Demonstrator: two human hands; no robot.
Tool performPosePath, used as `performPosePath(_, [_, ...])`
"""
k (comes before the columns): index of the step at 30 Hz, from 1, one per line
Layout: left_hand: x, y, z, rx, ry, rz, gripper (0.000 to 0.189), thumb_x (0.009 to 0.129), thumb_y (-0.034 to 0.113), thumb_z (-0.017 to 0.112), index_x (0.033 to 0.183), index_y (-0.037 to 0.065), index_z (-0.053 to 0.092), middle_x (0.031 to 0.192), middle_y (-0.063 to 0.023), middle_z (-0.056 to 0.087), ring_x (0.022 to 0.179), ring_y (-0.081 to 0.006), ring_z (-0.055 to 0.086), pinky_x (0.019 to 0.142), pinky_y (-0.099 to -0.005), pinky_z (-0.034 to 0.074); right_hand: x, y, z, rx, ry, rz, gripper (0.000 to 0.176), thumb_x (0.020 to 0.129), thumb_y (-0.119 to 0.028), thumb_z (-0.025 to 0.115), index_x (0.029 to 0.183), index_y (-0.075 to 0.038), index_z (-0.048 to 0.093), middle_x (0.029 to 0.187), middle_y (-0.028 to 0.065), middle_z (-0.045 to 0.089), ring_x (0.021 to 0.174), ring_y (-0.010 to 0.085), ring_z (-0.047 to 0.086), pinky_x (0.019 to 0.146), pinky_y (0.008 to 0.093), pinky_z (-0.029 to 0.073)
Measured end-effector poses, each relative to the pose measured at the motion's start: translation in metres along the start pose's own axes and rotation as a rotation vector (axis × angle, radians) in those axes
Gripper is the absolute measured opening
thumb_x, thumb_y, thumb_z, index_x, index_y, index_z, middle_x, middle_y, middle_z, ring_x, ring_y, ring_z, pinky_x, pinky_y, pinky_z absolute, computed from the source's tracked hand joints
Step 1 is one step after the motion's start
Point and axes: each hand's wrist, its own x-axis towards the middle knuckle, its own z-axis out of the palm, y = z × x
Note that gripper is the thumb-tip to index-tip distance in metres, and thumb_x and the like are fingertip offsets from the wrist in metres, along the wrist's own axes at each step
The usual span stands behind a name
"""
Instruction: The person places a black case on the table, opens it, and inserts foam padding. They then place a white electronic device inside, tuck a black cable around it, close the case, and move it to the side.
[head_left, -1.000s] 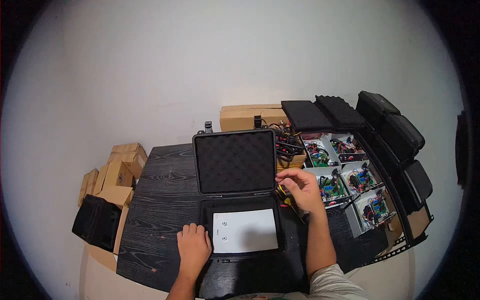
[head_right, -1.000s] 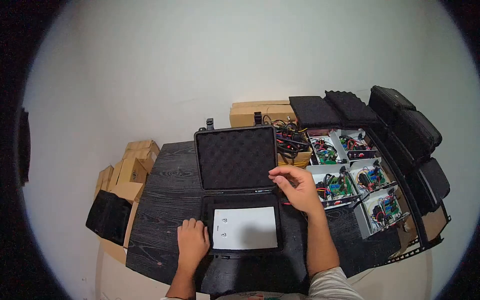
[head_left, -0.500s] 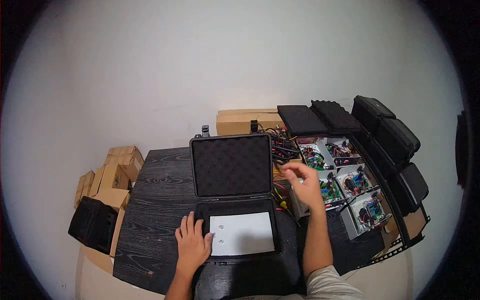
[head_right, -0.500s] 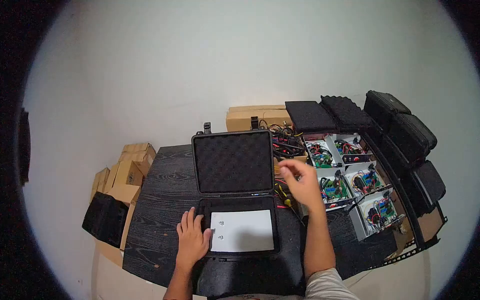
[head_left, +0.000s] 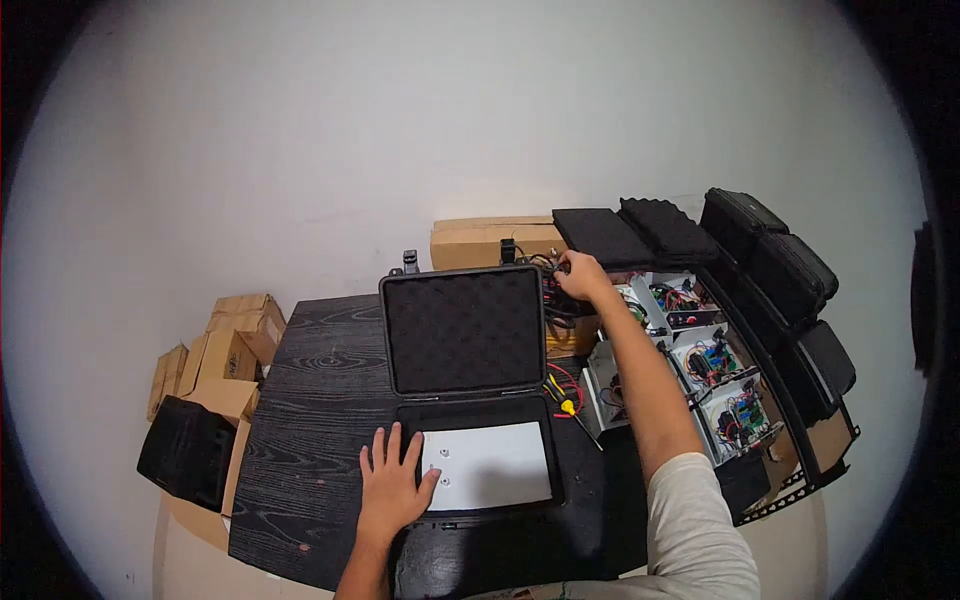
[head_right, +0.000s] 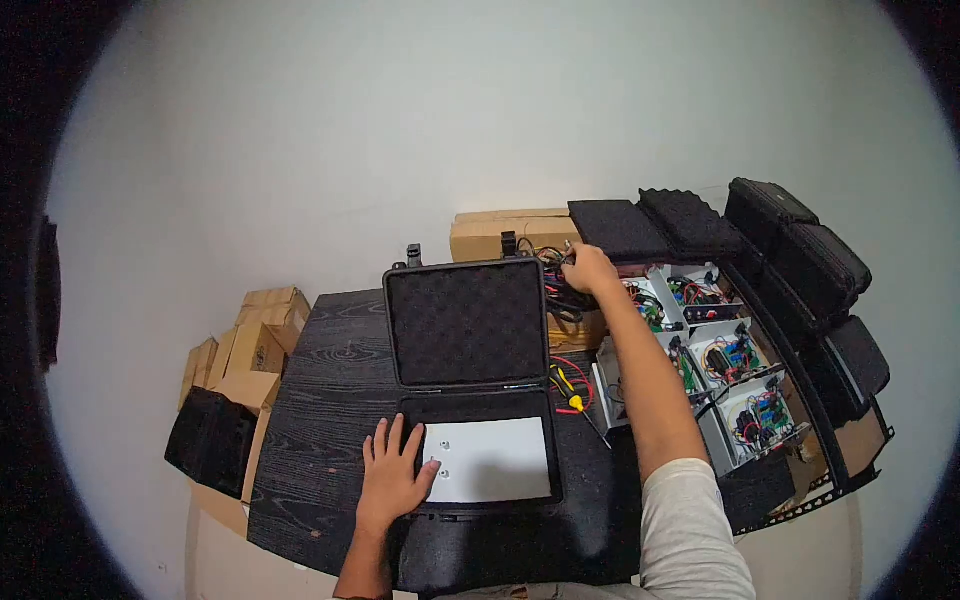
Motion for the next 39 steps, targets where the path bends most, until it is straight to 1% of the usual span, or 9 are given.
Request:
performPosePath(6, [0.002,-0.004,0.000,-0.053,-0.006,0.011,0.078,0.099,0.060,0.059,0.159,0.011,0.049,0.169,-0.0263,0.033,0.156,-0.0492,0.027,0.126,-0.0677,0.016,-0.012,-0.017,-0.015,0.283,0.279,-0.054,0.034,0.096,-0.034,0.068,0.104,-0.001,0.072,0.095,0.0258,0.075,0.095,0.0514,0.071,0.088,0.0548,0.057])
performPosePath(7, [0.002,-0.004,0.000,-0.038,-0.019,0.012,0.079,0.099,0.061,0.059,0.159,0.010,0.049,0.169,-0.0265,0.034,0.156,-0.0492,0.027,0.126,-0.0677,0.017,-0.010,-0.015,-0.018,0.314,0.356,-0.060,0.037,0.100,-0.034,0.067,0.092,0.001,0.072,0.078,0.0184,0.075,0.075,0.0420,0.073,0.073,0.0465,0.058])
performPosePath(10, [0.006,-0.003,-0.003,0.033,-0.046,0.033,0.082,0.099,0.064,0.058,0.158,0.008,0.050,0.167,-0.0268,0.036,0.156,-0.0491,0.028,0.126,-0.0680,0.018,-0.025,-0.022,-0.041,0.831,0.320,-0.029,0.038,0.106,-0.032,0.064,0.086,-0.001,0.069,0.073,0.0082,0.073,0.066,0.0249,0.072,0.061,0.0354,0.055])
performPosePath(11, [0.008,-0.003,-0.004,0.077,-0.050,0.050,0.083,0.099,0.065,0.058,0.158,0.008,0.050,0.167,-0.0268,0.037,0.156,-0.0489,0.028,0.126,-0.0681,0.018,-0.034,-0.027,-0.052,0.940,0.297,-0.078,0.035,0.110,-0.030,0.061,0.085,-0.005,0.066,0.077,0.0019,0.070,0.068,0.0119,0.071,0.057,0.0279,0.051])
performPosePath(15, [0.031,0.015,-0.034,0.091,-0.112,0.171,0.083,0.099,0.065,0.057,0.156,0.004,0.052,0.163,-0.0258,0.043,0.155,-0.0470,0.032,0.125,-0.0669,0.023,-0.095,-0.074,-0.100,1.168,0.198,-0.082,0.030,0.110,-0.027,0.061,0.089,-0.005,0.063,0.104,0.0102,0.077,0.072,0.0105,0.072,0.061,0.0283,0.053])
performPosePath(30, [0.079,0.092,-0.053,-0.803,-0.032,0.616,0.064,0.098,0.020,0.076,0.152,0.000,0.049,0.145,-0.0239,0.059,0.136,-0.0396,0.057,0.114,-0.0445,0.045,-0.239,-0.122,-0.072,0.720,-0.184,-0.546,0.021,0.102,-0.019,0.070,0.116,-0.005,0.077,0.136,0.0150,0.065,0.101,0.0177,0.070,0.076,0.0287,0.056])
performPosePath(34, [0.085,0.085,-0.032,-0.838,-0.155,0.506,0.051,0.100,0.010,0.073,0.147,0.005,0.056,0.116,-0.0142,0.070,0.106,-0.0257,0.070,0.094,-0.0367,0.054,-0.234,-0.118,-0.061,0.701,-0.381,-0.538,0.024,0.103,-0.019,0.068,0.119,-0.002,0.076,0.131,0.0144,0.069,0.103,0.0206,0.072,0.080,0.0298,0.057])
performPosePath(36, [0.084,0.083,-0.031,-0.858,-0.204,0.436,0.045,0.102,0.009,0.069,0.146,0.006,0.058,0.105,-0.0110,0.072,0.095,-0.0215,0.069,0.087,-0.0348,0.055,-0.217,-0.103,-0.064,0.725,-0.362,-0.453,0.018,0.100,-0.011,0.070,0.113,0.000,0.076,0.109,0.0108,0.077,0.100,0.0176,0.073,0.085,0.0333,0.058])
performPosePath(39, [0.085,0.088,-0.037,-0.922,-0.250,0.397,0.040,0.105,0.007,0.064,0.145,0.006,0.059,0.095,-0.0092,0.072,0.088,-0.0187,0.068,0.084,-0.0337,0.054,-0.173,-0.079,-0.072,0.502,0.019,-0.206,0.018,0.097,-0.010,0.072,0.110,0.001,0.074,0.097,0.0079,0.078,0.088,0.0146,0.072,0.079,0.0325,0.058])
